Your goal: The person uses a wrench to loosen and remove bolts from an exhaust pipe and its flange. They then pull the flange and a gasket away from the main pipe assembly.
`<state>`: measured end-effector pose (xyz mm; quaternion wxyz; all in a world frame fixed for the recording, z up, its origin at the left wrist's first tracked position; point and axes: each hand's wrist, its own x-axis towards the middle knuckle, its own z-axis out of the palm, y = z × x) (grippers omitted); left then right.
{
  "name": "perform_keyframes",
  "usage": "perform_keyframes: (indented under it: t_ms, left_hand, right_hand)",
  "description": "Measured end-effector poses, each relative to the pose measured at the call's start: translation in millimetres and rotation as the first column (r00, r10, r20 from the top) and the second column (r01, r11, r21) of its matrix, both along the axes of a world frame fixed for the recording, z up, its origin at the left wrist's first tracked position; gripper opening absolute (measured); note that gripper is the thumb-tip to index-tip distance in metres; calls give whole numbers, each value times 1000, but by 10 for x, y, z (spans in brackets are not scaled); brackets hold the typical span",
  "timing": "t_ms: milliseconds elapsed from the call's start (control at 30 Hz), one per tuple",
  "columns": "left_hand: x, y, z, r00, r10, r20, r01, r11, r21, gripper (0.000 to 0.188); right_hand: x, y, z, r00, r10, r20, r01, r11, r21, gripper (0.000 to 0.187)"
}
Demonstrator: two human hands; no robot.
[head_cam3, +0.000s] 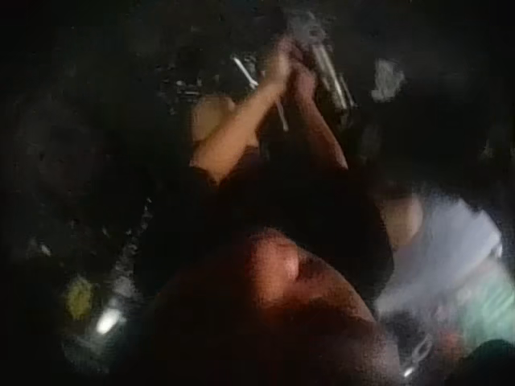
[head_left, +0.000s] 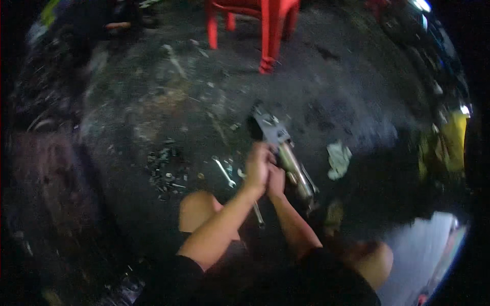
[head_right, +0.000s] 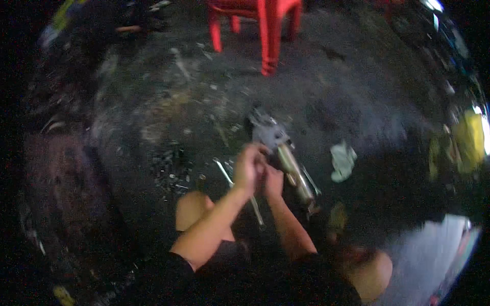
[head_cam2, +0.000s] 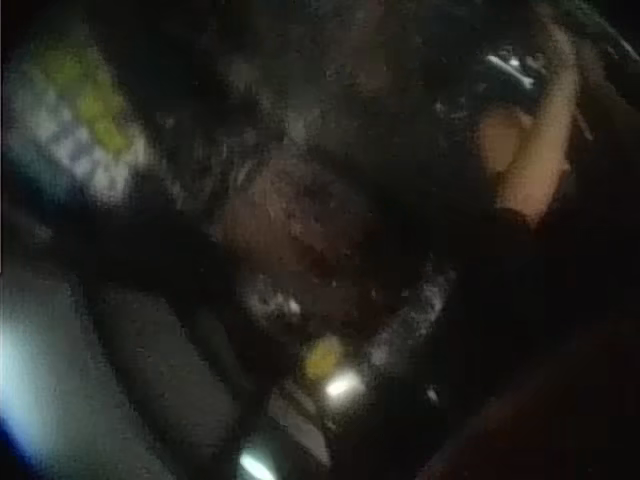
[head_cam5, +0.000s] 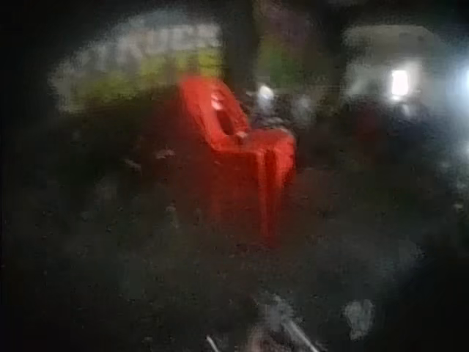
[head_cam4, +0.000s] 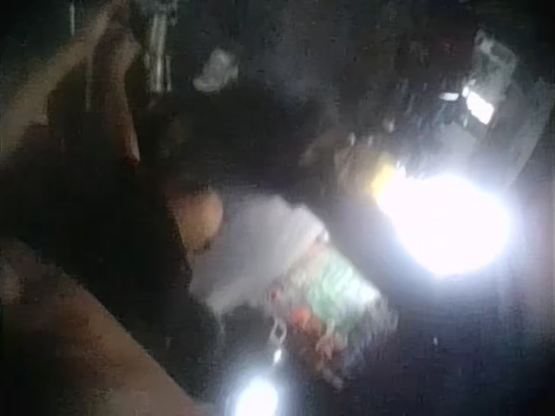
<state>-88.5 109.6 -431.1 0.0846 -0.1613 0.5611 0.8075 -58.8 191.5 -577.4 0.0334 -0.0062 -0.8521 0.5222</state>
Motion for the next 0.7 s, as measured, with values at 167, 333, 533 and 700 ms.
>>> perform_keyframes:
  t_ms: [167,333,533,700]
  left_hand:
    - [-72,7,263,973,209,93,-227,938,264,18]
    - [16,153,238,977,151,151,-192,928,320,11]
    - [-135,264,342,988,85,126,-128,911,392,21]
    - [-154,446,337,995,-70,71,39,930,365,16]
  right_hand:
    - [464,10,201,909,378,176,-417,833,364,35]
    - [782,289,390,601,472,645,-792,463,399,46]
    - [532,1552,1741,468,431,772,-875,105,472,23]
    - [258,2088,2687,554,228,801,-831,216,513,36]
